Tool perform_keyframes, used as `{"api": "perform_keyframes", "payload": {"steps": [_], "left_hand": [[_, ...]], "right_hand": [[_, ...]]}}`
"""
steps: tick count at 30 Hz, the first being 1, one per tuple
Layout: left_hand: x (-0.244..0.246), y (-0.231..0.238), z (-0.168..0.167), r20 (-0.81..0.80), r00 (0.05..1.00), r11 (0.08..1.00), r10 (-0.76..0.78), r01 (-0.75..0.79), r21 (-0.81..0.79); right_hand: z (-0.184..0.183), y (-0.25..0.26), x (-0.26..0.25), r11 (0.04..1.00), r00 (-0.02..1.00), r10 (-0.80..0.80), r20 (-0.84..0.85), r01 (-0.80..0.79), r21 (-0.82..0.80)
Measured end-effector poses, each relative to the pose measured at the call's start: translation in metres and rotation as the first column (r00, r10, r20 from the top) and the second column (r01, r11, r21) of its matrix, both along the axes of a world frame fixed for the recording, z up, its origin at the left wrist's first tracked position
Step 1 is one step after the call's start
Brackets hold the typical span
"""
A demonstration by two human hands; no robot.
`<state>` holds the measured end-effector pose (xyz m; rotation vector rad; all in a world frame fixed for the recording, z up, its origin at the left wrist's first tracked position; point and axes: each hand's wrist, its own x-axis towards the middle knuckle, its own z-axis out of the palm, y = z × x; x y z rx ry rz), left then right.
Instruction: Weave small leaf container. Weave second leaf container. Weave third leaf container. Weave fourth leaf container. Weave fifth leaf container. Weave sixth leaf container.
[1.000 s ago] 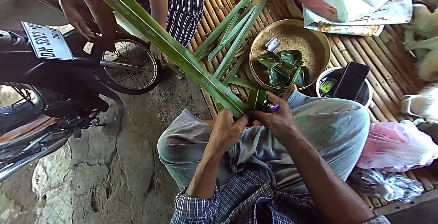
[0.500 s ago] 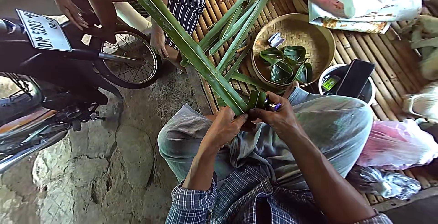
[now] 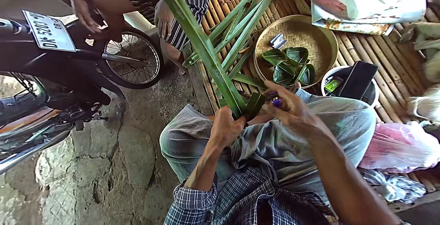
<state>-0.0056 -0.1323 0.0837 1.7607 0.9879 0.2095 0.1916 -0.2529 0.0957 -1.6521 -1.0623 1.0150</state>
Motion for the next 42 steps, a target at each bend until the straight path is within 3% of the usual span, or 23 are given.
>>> {"api": "perform_keyframes", "payload": {"steps": [5, 9, 13, 15, 20, 35, 39, 42], "left_hand": [[-0.005, 0.007, 0.01, -0.17, 0.985, 0.992, -0.038, 0.058, 0.112], [0.0, -0.001, 0.021, -0.239, 0.967, 0.96, -0.085, 0.144, 0.241], [0.002, -0.009, 0.03, -0.197, 0.965, 0.908, -0.172, 0.233, 0.349], [0.004, -0.011, 0.033, -0.191, 0.961, 0.9, -0.203, 0.259, 0.351], [0.006, -0.011, 0.037, -0.168, 0.957, 0.874, -0.237, 0.285, 0.393], [0.015, -0.011, 0.05, -0.349, 0.909, 0.863, -0.225, 0.353, 0.361], [0.016, -0.011, 0.05, -0.371, 0.896, 0.844, -0.245, 0.385, 0.374], [0.016, -0.009, 0.049, -0.367, 0.892, 0.846, -0.264, 0.397, 0.356]], "right_hand": [[0.046, 0.008, 0.024, 0.965, 0.869, 0.218, 0.444, -0.259, 0.032], [0.074, 0.031, 0.021, 0.929, 0.688, 0.356, 0.633, -0.331, -0.163], [0.078, 0.049, 0.019, 0.812, 0.444, 0.562, 0.698, -0.455, -0.366], [0.075, 0.053, 0.017, 0.763, 0.395, 0.614, 0.684, -0.518, -0.386], [0.073, 0.054, 0.014, 0.715, 0.398, 0.682, 0.613, -0.539, -0.445], [0.068, 0.042, 0.004, 0.836, 0.468, 0.524, 0.712, -0.442, -0.326], [0.066, 0.041, 0.003, 0.813, 0.431, 0.565, 0.703, -0.437, -0.386], [0.058, 0.045, 0.015, 0.752, 0.449, 0.64, 0.623, -0.531, -0.39]]}}
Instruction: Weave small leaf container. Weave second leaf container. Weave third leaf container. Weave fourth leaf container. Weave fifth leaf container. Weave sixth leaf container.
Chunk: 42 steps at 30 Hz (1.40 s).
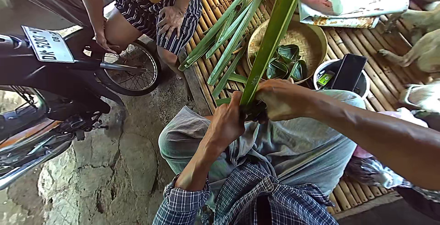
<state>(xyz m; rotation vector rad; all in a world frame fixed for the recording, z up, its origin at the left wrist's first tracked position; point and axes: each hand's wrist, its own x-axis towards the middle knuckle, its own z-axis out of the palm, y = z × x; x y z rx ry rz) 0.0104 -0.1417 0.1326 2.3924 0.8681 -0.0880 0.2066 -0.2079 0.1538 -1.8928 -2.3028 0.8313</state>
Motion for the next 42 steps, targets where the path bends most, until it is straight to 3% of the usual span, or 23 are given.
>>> {"api": "perform_keyframes", "payload": {"steps": [3, 9, 14, 19, 23, 27, 29, 32, 34, 37, 39, 42], "left_hand": [[0.001, 0.0, 0.002, -0.001, 1.0, 1.0, -0.009, 0.009, -0.026], [0.007, -0.004, 0.004, 0.004, 1.0, 0.997, -0.02, 0.02, -0.08], [0.005, -0.002, 0.001, 0.041, 0.999, 0.996, -0.022, 0.025, -0.085], [0.003, 0.001, 0.0, 0.067, 0.997, 0.995, -0.025, 0.031, -0.097], [0.001, 0.001, -0.011, 0.136, 0.99, 0.992, -0.038, 0.054, -0.117], [-0.002, 0.008, -0.021, 0.152, 0.988, 0.975, 0.021, 0.014, -0.222], [-0.006, 0.011, -0.021, 0.165, 0.982, 0.939, 0.094, -0.032, -0.343], [-0.013, 0.016, -0.02, 0.225, 0.955, 0.853, 0.195, -0.052, -0.519], [-0.014, 0.019, -0.02, 0.31, 0.91, 0.79, 0.275, -0.03, -0.612], [-0.012, 0.021, -0.022, 0.43, 0.814, 0.722, 0.391, 0.019, -0.692], [-0.008, 0.02, -0.023, 0.462, 0.761, 0.684, 0.455, 0.033, -0.728], [0.0, 0.016, -0.026, 0.46, 0.741, 0.664, 0.489, 0.026, -0.748]], "right_hand": [[-0.001, 0.009, 0.014, 0.998, 0.996, 0.066, -0.068, -0.067, -0.019], [0.007, 0.018, 0.017, 0.998, 0.994, 0.056, -0.091, -0.058, -0.015], [0.009, 0.011, 0.006, 0.999, 0.999, 0.039, 0.005, -0.039, -0.03], [0.009, 0.002, -0.003, 0.992, 0.999, -0.001, 0.042, -0.004, 0.125], [-0.008, -0.006, -0.015, 0.909, 0.996, 0.041, 0.074, -0.068, 0.41], [-0.012, 0.005, -0.006, 0.965, 0.986, 0.07, 0.154, -0.106, 0.239], [0.003, 0.012, 0.01, 0.973, 0.991, 0.033, 0.13, -0.061, 0.223], [0.042, 0.004, 0.034, 0.922, 0.972, -0.223, -0.071, 0.234, 0.308], [0.044, -0.01, 0.048, 0.803, 0.853, -0.347, -0.391, 0.485, 0.346], [0.003, -0.036, 0.037, 0.679, 0.438, -0.315, -0.842, 0.724, 0.122], [-0.025, -0.047, 0.005, 0.603, 0.175, -0.358, -0.917, 0.793, -0.084], [-0.049, -0.047, -0.042, 0.468, -0.026, -0.466, -0.884, 0.841, -0.271]]}}
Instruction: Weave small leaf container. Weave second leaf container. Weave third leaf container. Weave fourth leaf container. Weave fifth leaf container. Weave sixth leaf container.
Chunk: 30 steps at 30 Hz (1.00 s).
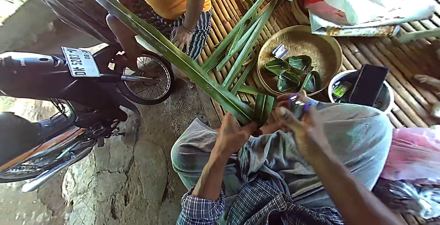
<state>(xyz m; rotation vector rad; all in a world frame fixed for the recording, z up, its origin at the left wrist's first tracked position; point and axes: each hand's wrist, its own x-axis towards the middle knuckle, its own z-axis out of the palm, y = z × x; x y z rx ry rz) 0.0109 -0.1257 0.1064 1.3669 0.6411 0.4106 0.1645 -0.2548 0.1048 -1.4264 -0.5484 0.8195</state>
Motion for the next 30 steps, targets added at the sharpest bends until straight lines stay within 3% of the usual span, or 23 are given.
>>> {"api": "perform_keyframes", "payload": {"steps": [5, 8, 12, 19, 22, 25, 28, 30], "left_hand": [[0.01, -0.012, -0.004, 0.026, 1.0, 1.0, -0.012, 0.011, 0.024], [0.004, 0.0, -0.002, 0.02, 1.0, 0.996, 0.001, -0.003, 0.085], [-0.006, 0.027, 0.006, 0.054, 0.98, 0.981, 0.19, -0.192, 0.04], [0.006, 0.028, 0.017, 0.079, 0.958, 0.958, 0.275, -0.28, 0.064], [0.019, 0.025, 0.018, 0.17, 0.898, 0.9, 0.406, -0.425, 0.094], [0.039, 0.02, 0.029, 0.266, 0.783, 0.821, 0.562, -0.566, -0.069], [0.061, 0.017, 0.046, 0.302, 0.715, 0.776, 0.631, -0.572, -0.265], [0.071, 0.012, 0.058, 0.3, 0.732, 0.79, 0.611, -0.539, -0.292]], "right_hand": [[-0.005, 0.019, -0.026, 0.984, 0.988, -0.143, 0.054, 0.148, -0.096], [-0.001, 0.018, -0.015, 0.987, 0.985, -0.064, 0.163, 0.087, -0.138], [0.002, 0.013, 0.007, 0.983, 0.944, 0.066, 0.323, -0.006, -0.182], [0.013, 0.016, 0.014, 0.995, 0.902, 0.034, 0.431, 0.009, -0.097], [0.016, 0.019, 0.018, 0.994, 0.955, -0.11, 0.277, 0.099, 0.053], [0.017, 0.023, 0.017, 0.951, 0.964, -0.266, -0.021, 0.266, 0.158], [0.028, 0.032, 0.004, 0.942, 0.934, -0.249, -0.257, 0.296, 0.159], [0.039, 0.042, -0.007, 0.946, 0.92, -0.208, -0.333, 0.275, 0.169]]}}
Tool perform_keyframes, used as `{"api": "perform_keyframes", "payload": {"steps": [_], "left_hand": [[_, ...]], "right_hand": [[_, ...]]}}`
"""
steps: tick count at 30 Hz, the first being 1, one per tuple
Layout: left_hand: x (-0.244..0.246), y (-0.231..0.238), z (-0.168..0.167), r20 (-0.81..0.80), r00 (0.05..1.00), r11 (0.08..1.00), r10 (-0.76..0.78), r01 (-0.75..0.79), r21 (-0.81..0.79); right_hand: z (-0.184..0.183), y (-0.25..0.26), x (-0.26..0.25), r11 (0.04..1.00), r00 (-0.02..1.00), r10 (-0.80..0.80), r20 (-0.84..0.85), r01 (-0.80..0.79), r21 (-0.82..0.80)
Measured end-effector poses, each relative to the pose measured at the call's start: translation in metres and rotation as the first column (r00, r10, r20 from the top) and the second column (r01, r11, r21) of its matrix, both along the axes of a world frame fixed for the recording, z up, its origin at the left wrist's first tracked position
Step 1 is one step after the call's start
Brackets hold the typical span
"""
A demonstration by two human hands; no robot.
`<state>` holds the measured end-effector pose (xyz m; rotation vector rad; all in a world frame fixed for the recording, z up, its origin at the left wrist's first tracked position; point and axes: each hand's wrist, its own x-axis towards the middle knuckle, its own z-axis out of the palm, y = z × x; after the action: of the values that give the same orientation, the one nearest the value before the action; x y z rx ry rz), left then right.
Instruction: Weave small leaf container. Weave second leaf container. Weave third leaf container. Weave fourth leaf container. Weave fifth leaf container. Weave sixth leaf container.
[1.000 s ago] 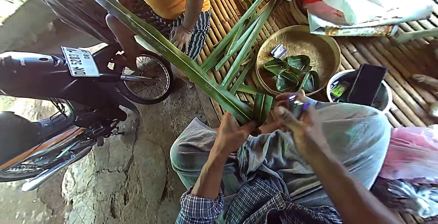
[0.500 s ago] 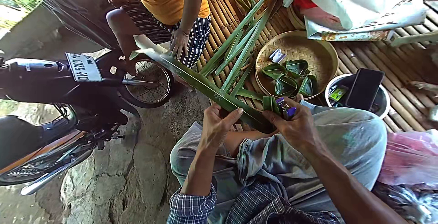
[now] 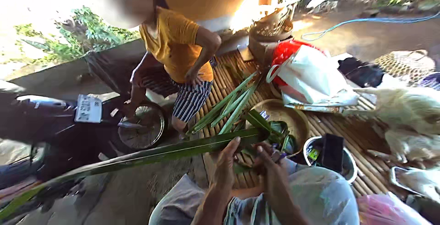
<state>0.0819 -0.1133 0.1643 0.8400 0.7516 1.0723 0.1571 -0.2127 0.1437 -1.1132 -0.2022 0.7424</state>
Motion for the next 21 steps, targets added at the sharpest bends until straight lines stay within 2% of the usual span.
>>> {"api": "perform_keyframes", "payload": {"steps": [4, 7, 10, 12, 14, 17, 21], "left_hand": [[0.001, -0.018, 0.007, -0.115, 0.986, 0.991, -0.121, 0.126, 0.039], [-0.01, -0.023, -0.006, -0.199, 0.964, 0.979, -0.177, 0.194, 0.068], [-0.019, -0.016, -0.043, -0.176, 0.961, 0.974, -0.215, 0.224, 0.033], [-0.022, -0.012, -0.074, -0.199, 0.952, 0.972, -0.233, 0.234, -0.018], [-0.02, -0.011, -0.105, -0.23, 0.938, 0.966, -0.258, 0.251, -0.062], [-0.009, -0.013, -0.141, -0.264, 0.932, 0.967, -0.249, 0.225, -0.118], [-0.003, -0.03, -0.173, -0.393, 0.895, 0.966, -0.213, 0.134, -0.219]], "right_hand": [[0.019, 0.016, -0.014, 0.996, 0.997, -0.057, -0.049, 0.06, 0.068], [0.007, 0.016, -0.017, 0.995, 0.997, -0.072, -0.017, 0.073, 0.065], [-0.031, 0.012, -0.016, 0.998, 1.0, -0.019, -0.019, 0.018, -0.056], [-0.062, 0.013, -0.018, 0.997, 0.998, -0.007, -0.055, 0.002, -0.082], [-0.087, 0.013, -0.018, 0.996, 0.994, -0.056, -0.098, 0.048, -0.08], [-0.117, 0.015, -0.012, 0.98, 0.984, -0.168, -0.059, 0.16, -0.115], [-0.149, 0.006, -0.006, 0.916, 0.986, -0.155, -0.057, 0.122, -0.381]]}}
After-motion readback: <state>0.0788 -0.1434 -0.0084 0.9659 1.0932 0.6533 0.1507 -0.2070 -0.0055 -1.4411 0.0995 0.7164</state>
